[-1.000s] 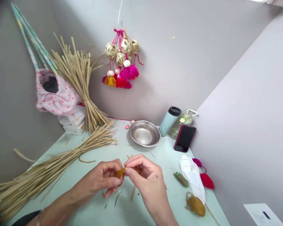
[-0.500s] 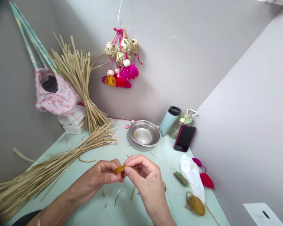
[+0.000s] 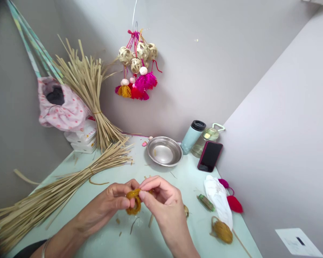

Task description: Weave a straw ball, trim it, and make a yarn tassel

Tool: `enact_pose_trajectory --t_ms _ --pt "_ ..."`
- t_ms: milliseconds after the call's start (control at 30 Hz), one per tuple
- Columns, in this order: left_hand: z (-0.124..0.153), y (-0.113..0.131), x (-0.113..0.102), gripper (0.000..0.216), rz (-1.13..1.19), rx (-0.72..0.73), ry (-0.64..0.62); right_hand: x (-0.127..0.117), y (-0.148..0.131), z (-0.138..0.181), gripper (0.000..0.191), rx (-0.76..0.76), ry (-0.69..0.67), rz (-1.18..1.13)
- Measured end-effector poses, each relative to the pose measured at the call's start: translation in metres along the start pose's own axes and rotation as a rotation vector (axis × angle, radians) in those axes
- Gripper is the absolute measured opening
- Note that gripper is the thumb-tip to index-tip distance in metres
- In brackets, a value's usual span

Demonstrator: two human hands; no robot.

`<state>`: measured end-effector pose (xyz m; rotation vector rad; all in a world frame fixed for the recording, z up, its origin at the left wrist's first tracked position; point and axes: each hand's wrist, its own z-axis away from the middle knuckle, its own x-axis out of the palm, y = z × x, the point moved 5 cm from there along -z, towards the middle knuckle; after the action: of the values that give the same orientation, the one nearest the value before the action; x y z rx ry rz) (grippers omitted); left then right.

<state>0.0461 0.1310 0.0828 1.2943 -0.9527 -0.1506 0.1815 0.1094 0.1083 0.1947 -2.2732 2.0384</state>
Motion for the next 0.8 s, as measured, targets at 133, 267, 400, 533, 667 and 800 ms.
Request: enact_pose_trajectory --t_ms 133,267,400,533,667,800 --pt "-0.001 0.001 0.001 0.01 0.03 0.001 0.013 0.0 0.002 -0.001 0.006 0.003 0.005 -0.01" --pt "-0.002 -0.004 -0.002 0.008 0.121 -0.043 0.085 0.0 0.009 -0.002 0.006 0.026 0.027 -0.006" --pt "-0.002 -0.009 -0.005 0.005 0.199 -0.041 0.151 -0.002 0.012 -0.002 0.004 0.018 0.089 0.088" --pt "-0.003 -0.01 -0.007 0.004 0.23 -0.004 0.209 0.005 0.006 -0.002 0.008 -0.087 0.054 0.204" --pt "-0.002 -0.008 -0.007 0.005 0.228 0.029 0.256 0.013 0.006 0.0 0.015 -0.144 0.002 0.25" --pt "-0.001 -0.007 -0.007 0.006 0.208 0.024 0.26 0.015 0.011 0.003 0.022 -0.231 0.023 0.332"
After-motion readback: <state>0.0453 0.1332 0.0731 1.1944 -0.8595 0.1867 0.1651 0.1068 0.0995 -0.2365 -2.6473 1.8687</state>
